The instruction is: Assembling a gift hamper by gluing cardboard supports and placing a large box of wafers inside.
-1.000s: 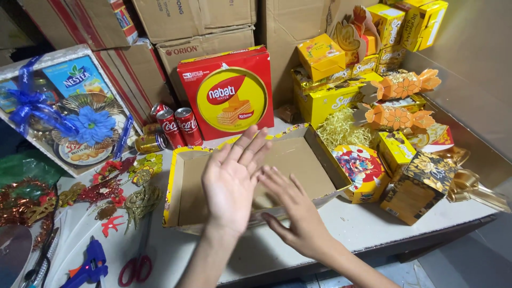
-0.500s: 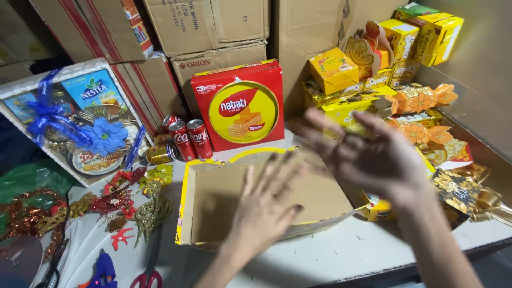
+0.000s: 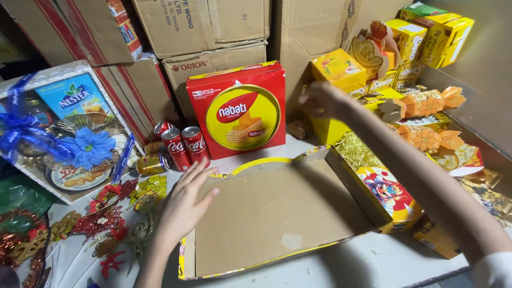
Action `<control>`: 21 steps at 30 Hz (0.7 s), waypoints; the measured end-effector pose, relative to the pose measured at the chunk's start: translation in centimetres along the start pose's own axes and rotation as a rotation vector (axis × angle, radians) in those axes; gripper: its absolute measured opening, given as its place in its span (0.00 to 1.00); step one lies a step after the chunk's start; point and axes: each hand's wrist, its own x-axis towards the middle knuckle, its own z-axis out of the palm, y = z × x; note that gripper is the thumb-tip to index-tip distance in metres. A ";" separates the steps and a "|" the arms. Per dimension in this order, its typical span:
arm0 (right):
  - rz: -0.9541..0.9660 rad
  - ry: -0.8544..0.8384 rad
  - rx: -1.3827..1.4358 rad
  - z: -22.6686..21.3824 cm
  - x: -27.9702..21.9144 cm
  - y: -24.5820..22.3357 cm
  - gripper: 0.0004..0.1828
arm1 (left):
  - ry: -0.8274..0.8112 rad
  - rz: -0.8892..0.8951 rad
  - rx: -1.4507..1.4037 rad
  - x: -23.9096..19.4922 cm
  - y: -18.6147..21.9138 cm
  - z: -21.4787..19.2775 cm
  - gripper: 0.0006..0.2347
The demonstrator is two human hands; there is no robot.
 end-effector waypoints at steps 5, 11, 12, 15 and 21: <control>0.214 -0.026 -0.429 -5.2 11.6 12.3 0.17 | 0.010 -0.057 -0.068 1.7 -4.2 2.4 0.24; 0.349 -0.094 -1.077 -4.6 17.5 18.0 0.25 | -0.067 -0.023 -0.010 2.3 -6.3 3.6 0.25; 0.329 -0.111 -1.175 -4.6 18.3 18.9 0.25 | -0.070 -0.020 -0.012 2.3 -6.2 3.6 0.25; 0.048 -0.101 -1.625 -8.4 26.2 26.6 0.37 | -0.093 -0.008 0.006 1.8 -8.6 4.9 0.24; 0.006 0.036 -1.516 -5.2 21.7 21.7 0.30 | -0.138 0.083 0.025 1.7 -13.1 7.5 0.23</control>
